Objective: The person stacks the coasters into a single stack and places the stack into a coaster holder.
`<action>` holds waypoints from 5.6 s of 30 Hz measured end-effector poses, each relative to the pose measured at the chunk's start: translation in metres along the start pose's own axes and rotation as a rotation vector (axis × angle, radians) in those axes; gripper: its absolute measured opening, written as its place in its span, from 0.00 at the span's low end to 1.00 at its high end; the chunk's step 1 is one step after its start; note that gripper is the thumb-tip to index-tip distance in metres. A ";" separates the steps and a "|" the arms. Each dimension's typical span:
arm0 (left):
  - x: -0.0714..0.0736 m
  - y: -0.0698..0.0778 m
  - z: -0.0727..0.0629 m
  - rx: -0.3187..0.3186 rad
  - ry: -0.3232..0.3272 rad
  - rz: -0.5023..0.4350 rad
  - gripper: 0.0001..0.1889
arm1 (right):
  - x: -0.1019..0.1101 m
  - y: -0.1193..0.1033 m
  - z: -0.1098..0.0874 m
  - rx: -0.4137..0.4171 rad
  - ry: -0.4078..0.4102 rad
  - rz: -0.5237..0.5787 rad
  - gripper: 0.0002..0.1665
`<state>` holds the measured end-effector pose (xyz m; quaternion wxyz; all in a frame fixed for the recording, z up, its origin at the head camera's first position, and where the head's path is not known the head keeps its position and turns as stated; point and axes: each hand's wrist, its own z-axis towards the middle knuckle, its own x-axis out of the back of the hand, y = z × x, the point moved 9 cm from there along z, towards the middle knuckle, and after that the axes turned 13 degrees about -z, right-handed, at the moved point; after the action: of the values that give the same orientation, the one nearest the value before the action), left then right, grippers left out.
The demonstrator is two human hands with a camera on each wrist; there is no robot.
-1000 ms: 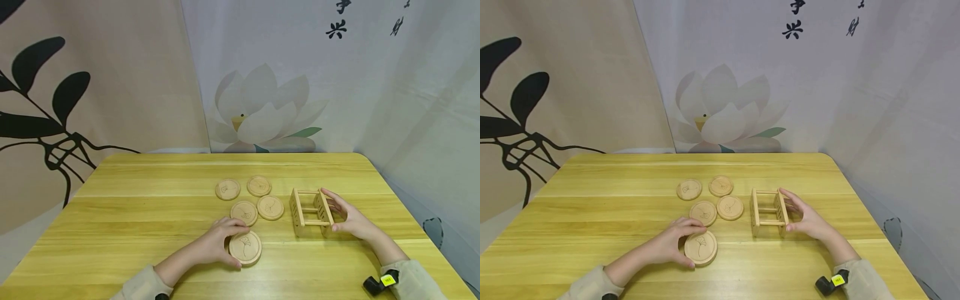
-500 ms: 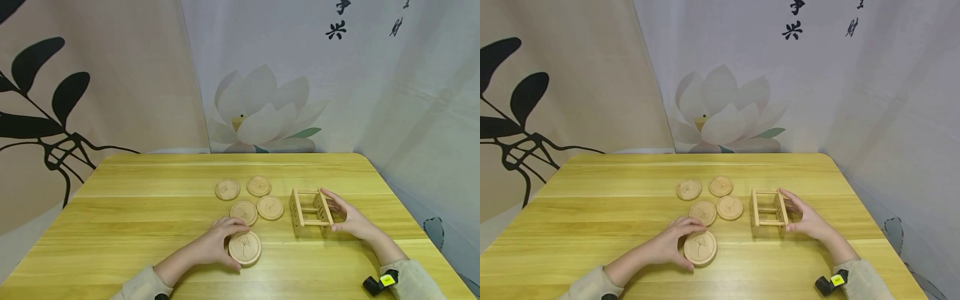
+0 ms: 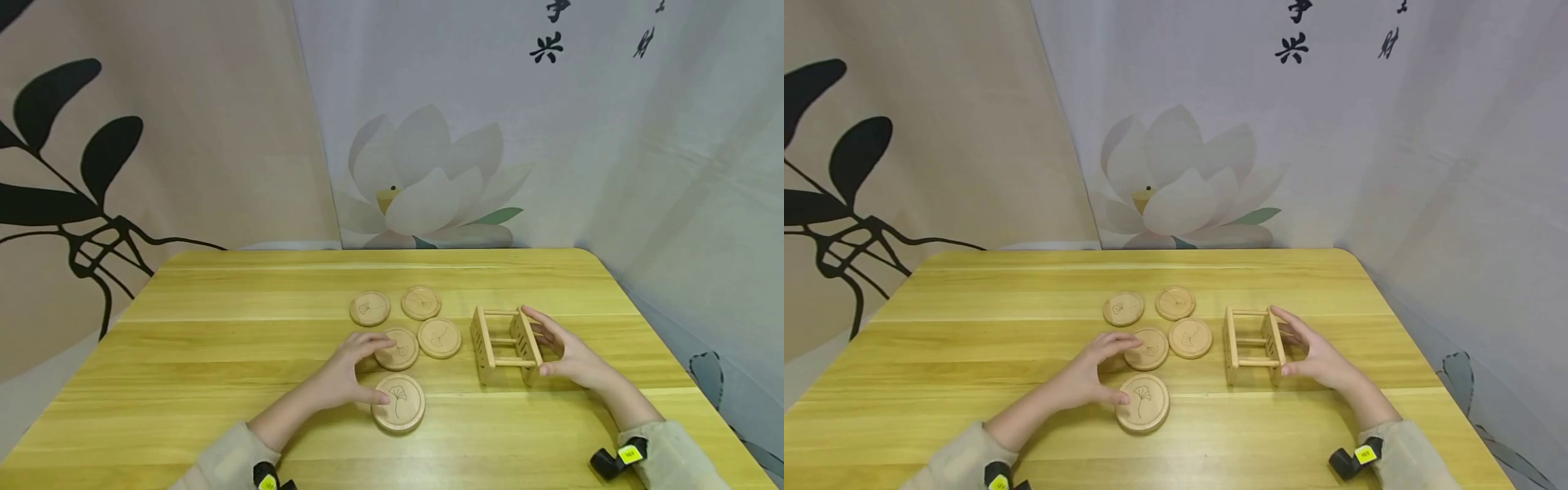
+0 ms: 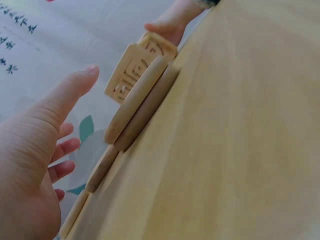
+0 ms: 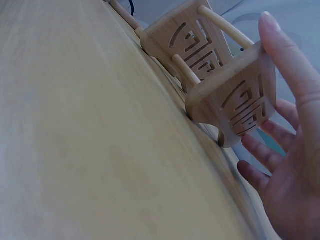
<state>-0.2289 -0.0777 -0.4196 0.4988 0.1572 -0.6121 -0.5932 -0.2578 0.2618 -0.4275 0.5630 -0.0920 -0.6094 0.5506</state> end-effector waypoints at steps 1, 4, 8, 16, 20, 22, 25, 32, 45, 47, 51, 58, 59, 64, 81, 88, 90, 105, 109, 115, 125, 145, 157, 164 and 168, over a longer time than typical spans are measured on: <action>0.003 -0.001 0.001 0.001 0.011 -0.002 0.46 | 0.000 0.000 0.000 0.001 -0.001 0.000 0.56; 0.011 -0.007 0.005 0.008 0.047 0.002 0.46 | -0.001 -0.001 0.001 0.001 -0.002 0.000 0.56; 0.024 -0.015 0.010 0.023 0.099 0.013 0.46 | -0.001 -0.002 0.001 -0.009 -0.004 0.002 0.56; 0.049 -0.025 0.021 0.010 0.184 0.010 0.43 | -0.002 -0.004 0.001 -0.011 -0.002 -0.004 0.56; 0.057 -0.031 0.025 0.021 0.213 0.020 0.42 | -0.003 -0.004 0.000 -0.006 -0.005 -0.004 0.56; 0.061 -0.034 0.027 0.030 0.229 0.029 0.42 | -0.003 -0.005 0.000 -0.003 -0.004 -0.006 0.56; 0.067 -0.040 0.031 0.048 0.251 0.032 0.41 | -0.002 -0.006 0.000 0.000 -0.002 -0.008 0.56; 0.077 -0.050 0.038 0.090 0.268 0.026 0.42 | -0.001 -0.004 0.000 0.001 -0.003 -0.009 0.56; 0.086 -0.069 0.047 0.125 0.263 0.044 0.44 | -0.002 -0.004 0.000 -0.004 -0.005 0.000 0.56; 0.086 -0.071 0.048 0.137 0.259 0.050 0.45 | -0.002 -0.004 0.000 -0.004 -0.005 -0.003 0.56; 0.085 -0.073 0.051 0.148 0.253 0.068 0.46 | -0.001 -0.002 0.000 -0.003 -0.004 -0.002 0.56; 0.083 -0.075 0.056 0.161 0.226 0.114 0.48 | -0.001 -0.002 0.000 0.004 -0.003 -0.010 0.56; 0.082 -0.076 0.056 0.161 0.222 0.125 0.48 | -0.001 -0.002 0.000 0.003 -0.003 -0.009 0.56; 0.080 -0.074 0.058 0.153 0.204 0.177 0.48 | -0.001 -0.005 0.000 0.002 -0.005 0.001 0.56; 0.075 -0.080 0.064 0.194 0.142 0.278 0.45 | -0.002 0.000 -0.001 -0.002 -0.004 -0.006 0.56; 0.075 -0.078 0.063 0.185 0.136 0.266 0.44 | -0.002 -0.002 -0.001 -0.004 -0.001 -0.003 0.56; 0.076 -0.077 0.062 0.184 0.135 0.250 0.44 | -0.002 -0.003 0.000 -0.006 -0.002 0.002 0.56; 0.082 -0.078 0.060 0.172 0.176 0.132 0.44 | -0.001 -0.003 0.000 0.028 0.005 0.000 0.55; 0.083 -0.078 0.058 0.168 0.192 0.105 0.45 | 0.000 -0.004 0.001 0.030 0.003 -0.003 0.55; 0.081 -0.074 0.053 0.160 0.195 0.063 0.46 | -0.001 -0.002 0.000 0.009 0.000 -0.009 0.56; 0.077 -0.058 0.043 0.136 0.212 0.042 0.45 | -0.001 -0.003 0.000 0.007 -0.001 -0.002 0.56; 0.053 -0.025 0.021 0.076 0.171 0.007 0.45 | -0.002 -0.003 -0.001 0.004 -0.005 -0.004 0.55; 0.036 -0.010 0.009 0.045 0.129 -0.051 0.44 | -0.001 -0.005 0.001 0.005 -0.006 0.000 0.56; 0.024 -0.008 0.003 0.077 0.101 -0.079 0.46 | -0.001 -0.004 0.001 0.000 -0.007 0.002 0.56; 0.019 -0.006 0.000 0.083 0.082 -0.092 0.46 | -0.001 -0.004 0.001 -0.002 -0.006 -0.002 0.56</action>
<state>-0.2394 -0.0942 -0.4166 0.4886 0.2297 -0.6074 -0.5827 -0.2558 0.2590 -0.4244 0.5615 -0.0902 -0.6119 0.5497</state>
